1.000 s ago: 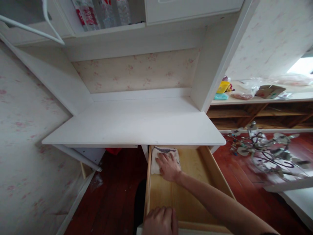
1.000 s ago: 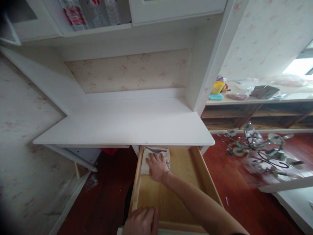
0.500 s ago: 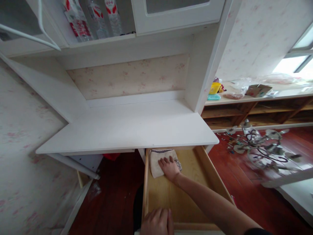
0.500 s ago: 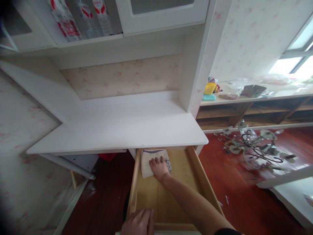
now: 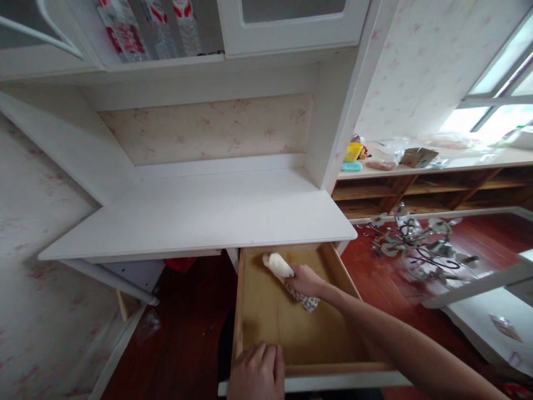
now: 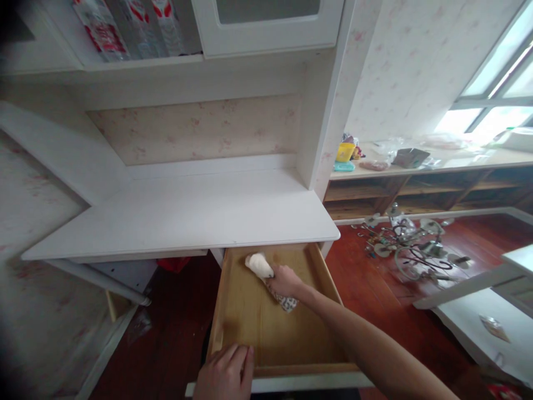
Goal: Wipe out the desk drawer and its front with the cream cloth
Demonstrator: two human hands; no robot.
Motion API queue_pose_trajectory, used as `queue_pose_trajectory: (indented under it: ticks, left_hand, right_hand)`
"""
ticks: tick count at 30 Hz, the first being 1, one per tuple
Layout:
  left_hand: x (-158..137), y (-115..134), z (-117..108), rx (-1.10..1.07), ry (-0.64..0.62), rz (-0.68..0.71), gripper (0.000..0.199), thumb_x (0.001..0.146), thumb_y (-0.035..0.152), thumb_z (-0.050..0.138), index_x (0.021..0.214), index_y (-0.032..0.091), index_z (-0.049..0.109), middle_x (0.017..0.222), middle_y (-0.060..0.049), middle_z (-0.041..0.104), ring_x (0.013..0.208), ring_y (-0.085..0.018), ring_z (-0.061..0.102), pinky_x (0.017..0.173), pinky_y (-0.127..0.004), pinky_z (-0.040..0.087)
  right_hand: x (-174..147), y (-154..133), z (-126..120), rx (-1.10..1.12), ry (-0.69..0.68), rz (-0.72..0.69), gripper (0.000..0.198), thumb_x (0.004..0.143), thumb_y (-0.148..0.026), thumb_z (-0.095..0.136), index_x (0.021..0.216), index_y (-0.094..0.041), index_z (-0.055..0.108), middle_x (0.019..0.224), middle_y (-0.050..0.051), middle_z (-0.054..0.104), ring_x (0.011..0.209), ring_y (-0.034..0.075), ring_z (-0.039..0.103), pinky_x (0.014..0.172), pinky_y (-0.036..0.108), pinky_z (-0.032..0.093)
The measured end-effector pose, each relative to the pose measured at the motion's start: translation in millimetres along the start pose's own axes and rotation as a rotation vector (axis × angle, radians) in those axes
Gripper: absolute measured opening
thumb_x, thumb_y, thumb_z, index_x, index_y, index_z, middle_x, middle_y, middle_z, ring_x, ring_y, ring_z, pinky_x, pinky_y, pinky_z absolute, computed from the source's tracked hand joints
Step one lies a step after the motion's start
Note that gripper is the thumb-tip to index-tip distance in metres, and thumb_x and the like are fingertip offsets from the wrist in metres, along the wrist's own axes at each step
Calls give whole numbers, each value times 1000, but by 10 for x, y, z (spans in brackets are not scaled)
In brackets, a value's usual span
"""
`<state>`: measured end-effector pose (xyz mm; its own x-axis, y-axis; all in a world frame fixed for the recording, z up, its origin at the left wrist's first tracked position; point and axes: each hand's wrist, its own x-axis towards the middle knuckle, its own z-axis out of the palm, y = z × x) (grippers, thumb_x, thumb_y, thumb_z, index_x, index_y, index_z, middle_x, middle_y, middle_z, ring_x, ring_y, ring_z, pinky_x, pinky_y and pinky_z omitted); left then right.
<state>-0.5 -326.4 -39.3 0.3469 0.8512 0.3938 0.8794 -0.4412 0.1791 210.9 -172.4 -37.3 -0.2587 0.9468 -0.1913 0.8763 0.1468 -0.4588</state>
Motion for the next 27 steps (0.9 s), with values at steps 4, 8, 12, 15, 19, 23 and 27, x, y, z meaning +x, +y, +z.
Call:
queue_pose_trajectory:
  ticks: [4, 8, 12, 15, 19, 23, 27]
  left_hand:
    - [8, 34, -41, -18, -12, -43, 30, 91, 16, 44, 66, 24, 58, 63, 1, 62, 59, -17, 58, 59, -32, 38]
    - [4, 51, -68, -30, -19, -64, 28, 90, 16, 46, 66, 25, 58, 63, 2, 61, 59, -17, 58, 59, -32, 37]
    - [-4, 50, -79, -15, 0, -69, 27, 89, 15, 47, 65, 24, 57, 62, 2, 60, 58, -17, 58, 57, -33, 37]
    - [-7, 46, -88, -19, 6, -59, 26, 89, 14, 48, 66, 24, 57, 61, 2, 60, 59, -16, 58, 57, -33, 37]
    - [-10, 45, -87, -29, -10, -49, 27, 90, 16, 47, 66, 24, 57, 62, 1, 60, 59, -16, 58, 58, -32, 37]
    - [-21, 49, -57, -17, -10, -64, 29, 91, 16, 45, 65, 24, 56, 62, 1, 59, 59, -17, 58, 58, -32, 38]
    - [-37, 30, -10, -13, 7, -45, 28, 90, 15, 45, 65, 24, 55, 61, 1, 59, 59, -17, 58, 59, -31, 38]
  right_hand:
    - [-184, 24, -222, 37, 146, -212, 42, 82, -18, 51, 122, -22, 61, 119, 7, 64, 109, 21, 60, 90, 28, 46]
    - [-326, 74, -127, -212, 114, -514, 55, 85, -12, 50, 137, -27, 52, 129, 9, 57, 121, 24, 50, 107, 41, 34]
    - [-313, 308, 310, -359, -72, -630, 47, 95, -14, 41, 138, -28, 52, 124, 10, 63, 122, 22, 52, 112, 47, 28]
    - [-252, 513, 567, -362, -95, -606, 49, 95, -12, 39, 140, -28, 50, 137, 10, 56, 132, 22, 45, 114, 49, 25]
    - [-196, 656, 592, -328, -153, -619, 64, 87, -8, 47, 147, -31, 39, 148, 7, 44, 140, 24, 33, 116, 56, 16]
    - [-161, 678, 540, -311, -174, -623, 70, 85, -8, 50, 149, -32, 35, 152, 6, 39, 143, 25, 27, 116, 58, 13]
    - [-109, 670, 614, -315, -103, -579, 58, 93, -10, 42, 146, -33, 40, 150, 4, 42, 141, 25, 30, 115, 58, 18]
